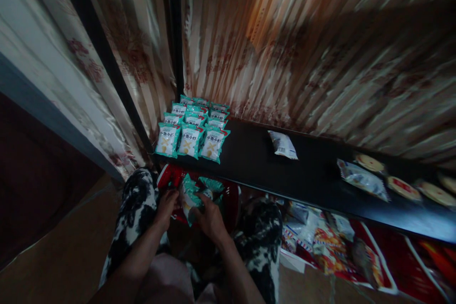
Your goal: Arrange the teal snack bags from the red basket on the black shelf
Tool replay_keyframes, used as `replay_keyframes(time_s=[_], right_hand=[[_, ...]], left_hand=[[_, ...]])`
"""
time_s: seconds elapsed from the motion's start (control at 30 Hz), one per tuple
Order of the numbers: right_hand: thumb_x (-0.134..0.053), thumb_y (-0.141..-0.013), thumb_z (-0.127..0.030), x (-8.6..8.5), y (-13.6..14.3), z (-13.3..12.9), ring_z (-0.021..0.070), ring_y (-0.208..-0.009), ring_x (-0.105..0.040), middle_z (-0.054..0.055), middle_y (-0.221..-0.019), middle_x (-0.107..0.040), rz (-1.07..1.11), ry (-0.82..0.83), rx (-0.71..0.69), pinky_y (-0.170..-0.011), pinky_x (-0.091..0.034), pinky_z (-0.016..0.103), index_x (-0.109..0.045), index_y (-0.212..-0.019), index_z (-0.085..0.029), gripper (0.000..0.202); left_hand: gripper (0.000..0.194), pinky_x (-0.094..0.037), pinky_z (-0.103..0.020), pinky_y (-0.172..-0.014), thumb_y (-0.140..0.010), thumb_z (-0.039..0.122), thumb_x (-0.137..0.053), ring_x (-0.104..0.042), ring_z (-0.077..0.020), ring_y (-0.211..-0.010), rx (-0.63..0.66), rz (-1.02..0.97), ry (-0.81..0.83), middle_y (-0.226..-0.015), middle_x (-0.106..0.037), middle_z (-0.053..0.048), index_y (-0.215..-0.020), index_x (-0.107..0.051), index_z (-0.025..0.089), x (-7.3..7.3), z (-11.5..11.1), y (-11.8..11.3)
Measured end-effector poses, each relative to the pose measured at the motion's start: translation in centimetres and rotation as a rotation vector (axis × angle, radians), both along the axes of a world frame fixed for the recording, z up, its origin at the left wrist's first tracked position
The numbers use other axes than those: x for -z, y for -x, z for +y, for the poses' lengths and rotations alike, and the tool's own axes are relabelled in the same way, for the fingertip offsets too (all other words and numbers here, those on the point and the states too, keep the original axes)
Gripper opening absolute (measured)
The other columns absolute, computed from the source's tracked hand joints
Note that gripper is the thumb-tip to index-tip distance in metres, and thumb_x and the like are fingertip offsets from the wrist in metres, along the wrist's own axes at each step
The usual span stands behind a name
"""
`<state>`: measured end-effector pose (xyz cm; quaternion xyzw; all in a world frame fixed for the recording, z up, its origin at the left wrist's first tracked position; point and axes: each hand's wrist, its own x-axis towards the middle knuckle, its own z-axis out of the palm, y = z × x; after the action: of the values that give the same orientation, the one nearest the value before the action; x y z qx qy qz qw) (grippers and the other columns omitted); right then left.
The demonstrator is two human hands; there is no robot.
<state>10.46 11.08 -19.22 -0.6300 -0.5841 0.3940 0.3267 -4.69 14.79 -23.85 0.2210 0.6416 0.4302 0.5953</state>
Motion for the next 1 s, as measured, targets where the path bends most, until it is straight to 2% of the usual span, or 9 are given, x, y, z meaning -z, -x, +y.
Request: replay_keyframes(time_s=[0.17, 0.3, 0.4, 0.6, 0.77, 0.9, 1.0], right_hand=[[-0.055, -0.074, -0.01, -1.1, 0.6, 0.1, 0.0223, -0.105, -0.06, 0.011, -0.114, -0.064, -0.165, -0.103, -0.149, -0.09, -0.046, 0.033, -0.058, -0.12, -0.019, 0.047], [-0.052, -0.081, -0.013, -1.3, 1.2, -0.3, 0.0213, -0.097, -0.064, 0.011, -0.118, -0.06, -0.285, -0.142, -0.17, -0.082, -0.05, 0.031, -0.058, -0.12, -0.025, 0.041], [-0.05, -0.082, -0.012, -1.2, 1.5, -0.7, 0.0205, -0.095, -0.065, 0.01, -0.123, -0.056, -0.404, -0.144, -0.185, -0.078, -0.052, 0.031, -0.057, -0.121, -0.029, 0.043], [-0.053, -0.078, -0.008, -1.5, 1.8, -1.1, 0.0214, -0.101, -0.062, 0.008, -0.127, -0.054, -0.516, -0.144, -0.245, -0.081, -0.052, 0.03, -0.055, -0.123, -0.034, 0.052], [-0.054, -0.078, -0.009, -1.0, 2.2, -1.6, 0.0228, -0.111, -0.056, 0.007, -0.129, -0.054, -0.543, -0.199, -0.247, -0.089, -0.049, 0.033, -0.057, -0.121, -0.033, 0.049], [-0.053, -0.079, -0.008, -0.2, 2.7, -2.4, 0.024, -0.111, -0.056, 0.006, -0.132, -0.053, -0.595, -0.246, -0.27, -0.09, -0.049, 0.038, -0.056, -0.122, -0.033, 0.05], [-0.053, -0.079, -0.009, 0.4, 2.9, -2.9, 0.025, -0.108, -0.057, 0.006, -0.133, -0.053, -0.623, -0.273, -0.282, -0.088, -0.05, 0.039, -0.056, -0.122, -0.031, 0.048]], left_hand=[[0.032, -0.047, -0.027, -0.061, -0.064, 0.042, -0.067, -0.062, -0.0155, -0.065, 0.003, -0.105, 0.015, -0.076, -0.067, -0.004, -0.085, -0.063, 0.018, -0.4, -0.2, 0.0], [0.045, -0.045, -0.026, -0.064, -0.058, 0.049, -0.068, -0.064, -0.0171, -0.073, -0.039, -0.191, 0.057, -0.078, -0.069, -0.004, -0.089, -0.063, 0.017, -0.4, -0.2, 0.0], [0.05, -0.044, -0.025, -0.061, -0.055, 0.052, -0.069, -0.064, -0.0163, -0.069, -0.033, -0.196, 0.091, -0.075, -0.068, -0.003, -0.09, -0.063, 0.016, -0.6, -0.2, -0.2], [0.037, -0.044, -0.023, -0.055, -0.065, 0.042, -0.066, -0.062, -0.0144, -0.065, -0.02, -0.27, 0.073, -0.074, -0.068, -0.002, -0.092, -0.064, 0.017, -1.0, -0.3, -0.4], [0.032, -0.048, -0.024, -0.065, -0.065, 0.032, -0.069, -0.064, -0.0163, -0.081, -0.004, -0.286, 0.025, -0.086, -0.069, -0.004, -0.094, -0.066, 0.021, -0.6, -0.7, 0.4], [0.037, -0.049, -0.026, -0.065, -0.065, 0.041, -0.069, -0.065, -0.0186, -0.084, 0.021, -0.311, 0.089, -0.089, -0.07, -0.005, -0.096, -0.066, 0.02, -0.5, -0.5, 0.1], [0.044, -0.049, -0.025, -0.068, -0.062, 0.042, -0.073, -0.065, -0.0183, -0.086, 0.02, -0.328, 0.066, -0.09, -0.07, -0.004, -0.099, -0.065, 0.019, -0.6, -0.3, -0.4]])
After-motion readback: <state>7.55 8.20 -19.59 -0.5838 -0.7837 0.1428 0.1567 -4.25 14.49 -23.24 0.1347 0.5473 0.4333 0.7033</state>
